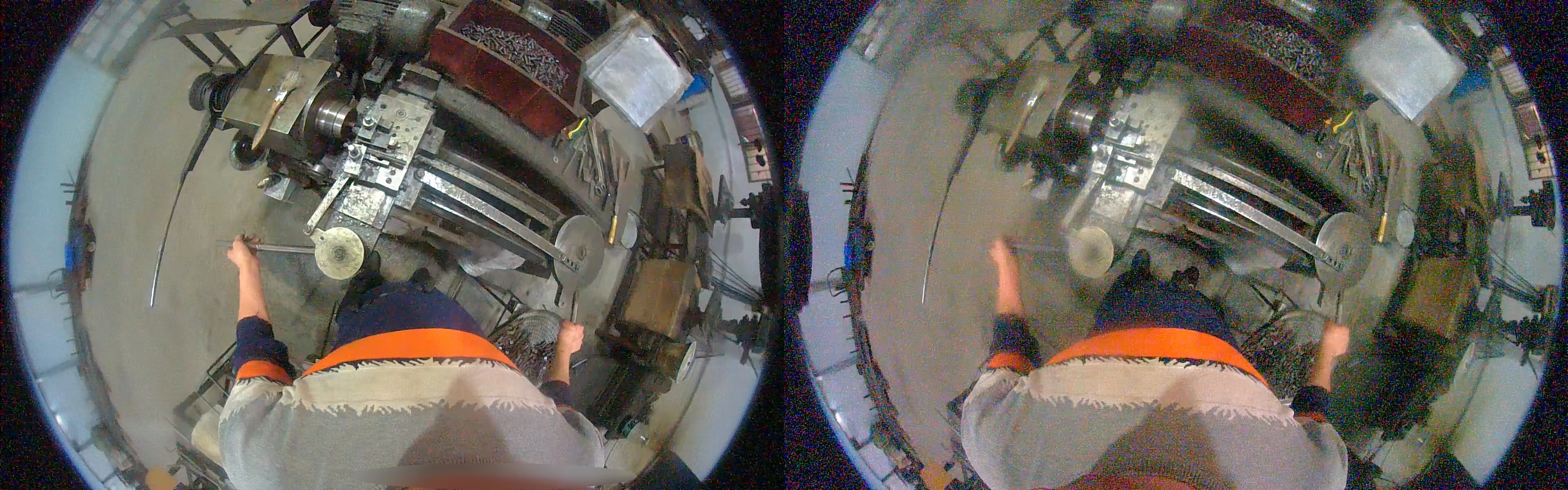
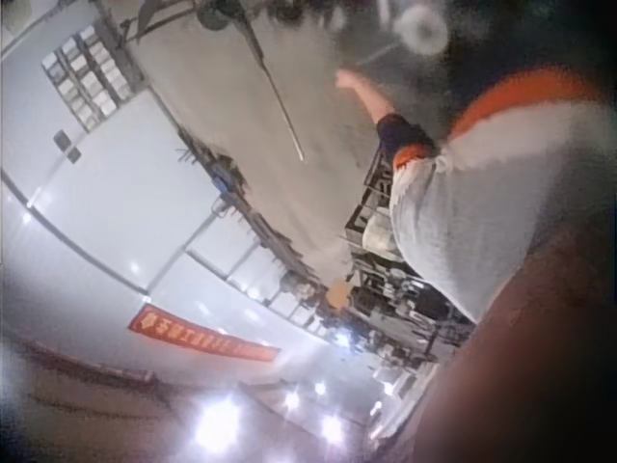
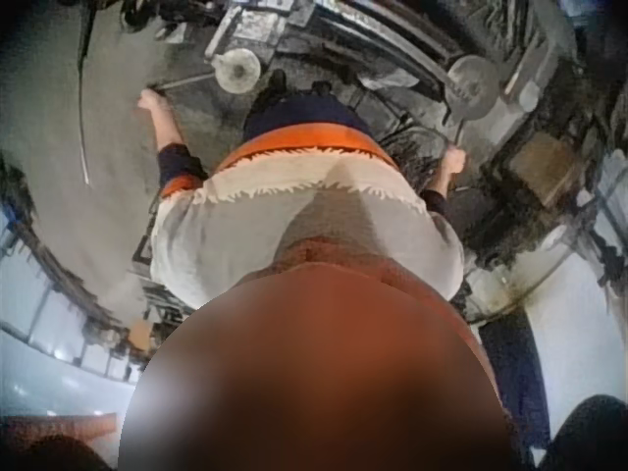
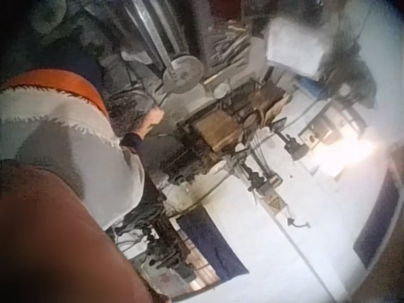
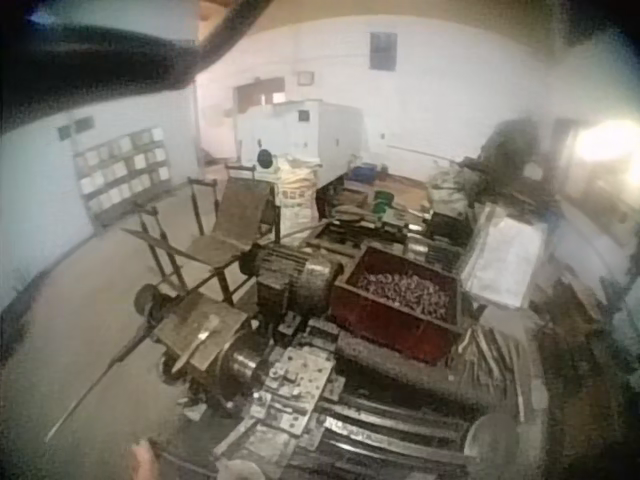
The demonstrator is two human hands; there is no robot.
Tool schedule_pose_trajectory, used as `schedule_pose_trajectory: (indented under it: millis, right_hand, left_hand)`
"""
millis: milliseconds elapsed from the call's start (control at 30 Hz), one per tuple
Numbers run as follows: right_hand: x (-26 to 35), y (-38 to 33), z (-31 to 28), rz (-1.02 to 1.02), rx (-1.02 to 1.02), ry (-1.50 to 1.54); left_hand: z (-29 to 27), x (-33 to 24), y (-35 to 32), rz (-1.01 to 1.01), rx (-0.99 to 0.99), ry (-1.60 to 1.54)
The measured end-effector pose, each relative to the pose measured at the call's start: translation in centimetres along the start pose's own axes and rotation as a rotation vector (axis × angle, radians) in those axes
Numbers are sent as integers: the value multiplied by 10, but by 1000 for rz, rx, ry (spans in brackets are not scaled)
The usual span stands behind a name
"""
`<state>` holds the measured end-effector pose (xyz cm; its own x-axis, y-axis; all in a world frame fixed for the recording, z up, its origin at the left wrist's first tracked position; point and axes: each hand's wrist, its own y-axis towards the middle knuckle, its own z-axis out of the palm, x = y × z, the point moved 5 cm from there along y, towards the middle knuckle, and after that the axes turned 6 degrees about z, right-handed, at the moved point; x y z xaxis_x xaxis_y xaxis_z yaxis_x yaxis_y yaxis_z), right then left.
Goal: The person operates a metal lathe, repeatedly loading small metal rods into the chuck, machining them, and removing the finished parts. The person uses a long metal rod to assist with loading and unloading parts from the chuck.
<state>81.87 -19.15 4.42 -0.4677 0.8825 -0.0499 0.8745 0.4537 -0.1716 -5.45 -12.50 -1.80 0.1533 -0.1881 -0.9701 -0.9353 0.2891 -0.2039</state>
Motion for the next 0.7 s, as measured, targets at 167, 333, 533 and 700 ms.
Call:
schedule_pose_trajectory:
  millis: [167, 333, 533, 700]
  right_hand:
    - [6, 67, -23, -146, 135, -155]
    - [-3, 120, -10, -245, -31, -212]
    - [0, 131, -21, -157, 52, -240]
    - [-13, 87, 27, -209, 11, -171]
  left_hand:
    - [3, 42, 14, -55, 6, 103]
    - [73, 18, 2, -63, 56, 127]
    - [140, -5, -16, -46, 152, 102]
    - [149, -40, 3, 42, 192, 147]
